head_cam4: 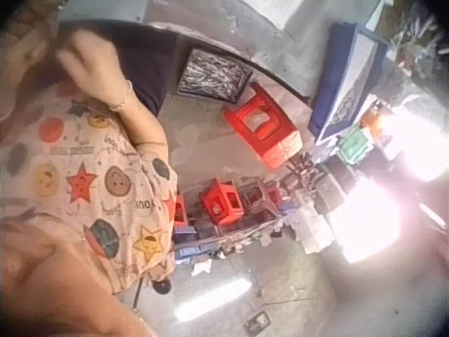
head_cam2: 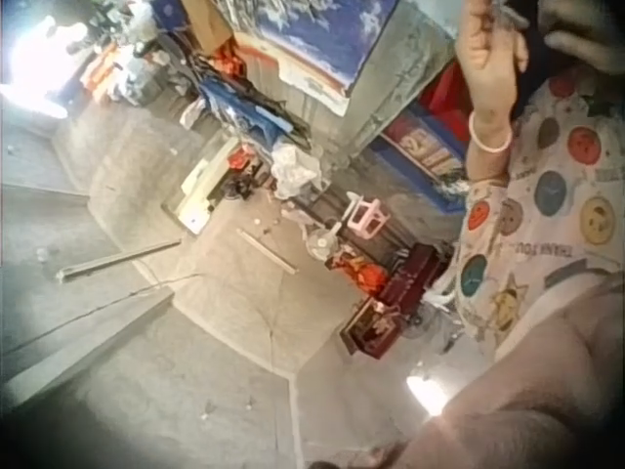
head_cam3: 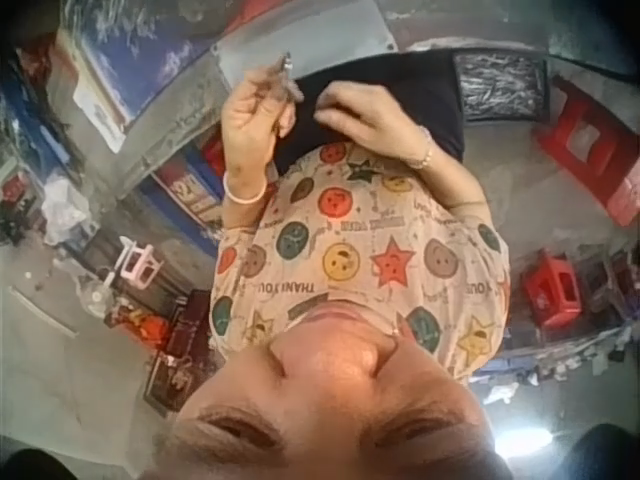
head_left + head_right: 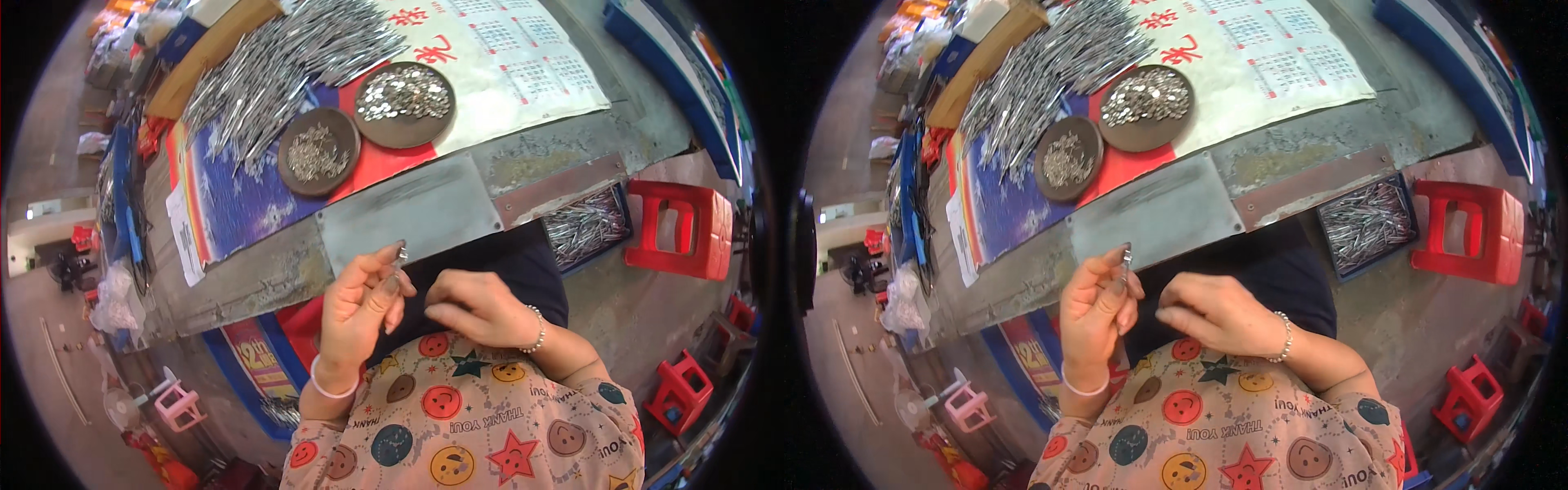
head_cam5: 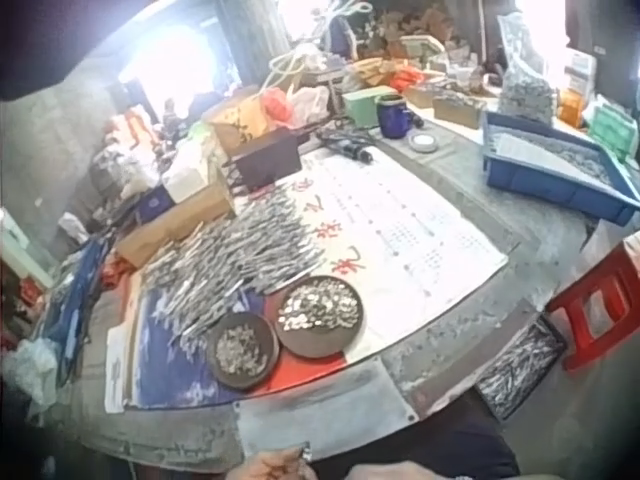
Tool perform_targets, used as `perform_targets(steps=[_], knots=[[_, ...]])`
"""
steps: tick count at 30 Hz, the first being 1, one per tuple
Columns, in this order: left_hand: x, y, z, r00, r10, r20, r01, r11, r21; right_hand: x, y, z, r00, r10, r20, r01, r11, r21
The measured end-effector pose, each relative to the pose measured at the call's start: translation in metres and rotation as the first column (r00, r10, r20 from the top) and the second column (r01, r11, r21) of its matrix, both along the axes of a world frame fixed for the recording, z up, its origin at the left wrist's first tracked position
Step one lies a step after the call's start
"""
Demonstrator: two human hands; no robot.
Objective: Manually assembling small metal pins and circular washers at a workshop table.
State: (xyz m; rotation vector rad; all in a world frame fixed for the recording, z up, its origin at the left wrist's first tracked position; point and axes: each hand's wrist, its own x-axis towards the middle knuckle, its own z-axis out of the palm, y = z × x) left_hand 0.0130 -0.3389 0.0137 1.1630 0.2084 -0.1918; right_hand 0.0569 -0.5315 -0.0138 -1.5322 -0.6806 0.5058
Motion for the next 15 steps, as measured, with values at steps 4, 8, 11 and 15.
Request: perform_targets(steps=[4, 8, 11, 15], knots=[[-0.024, -0.013, -0.009, 0.999, 0.032, 0.009, -0.031, 0.997, -0.064, 0.003, 0.009, 0.003, 0.968, -0.228, 0.101, 0.228, 0.974, 0.005], [-0.039, -0.028, -0.015, 0.993, 0.064, 0.099, -0.067, 0.997, 0.031, -0.002, 0.020, 0.010, 0.932, -0.244, 0.268, 0.251, 0.968, 0.010], [-0.047, -0.042, -0.025, 0.973, 0.123, 0.196, -0.125, 0.992, -0.002, -0.006, 0.025, 0.009, 0.907, -0.228, 0.354, 0.237, 0.971, 0.020], [-0.051, -0.053, -0.026, 0.937, 0.228, 0.265, -0.259, 0.962, 0.088, -0.008, 0.030, 0.012, 0.890, -0.206, 0.407, 0.221, 0.975, 0.011]])
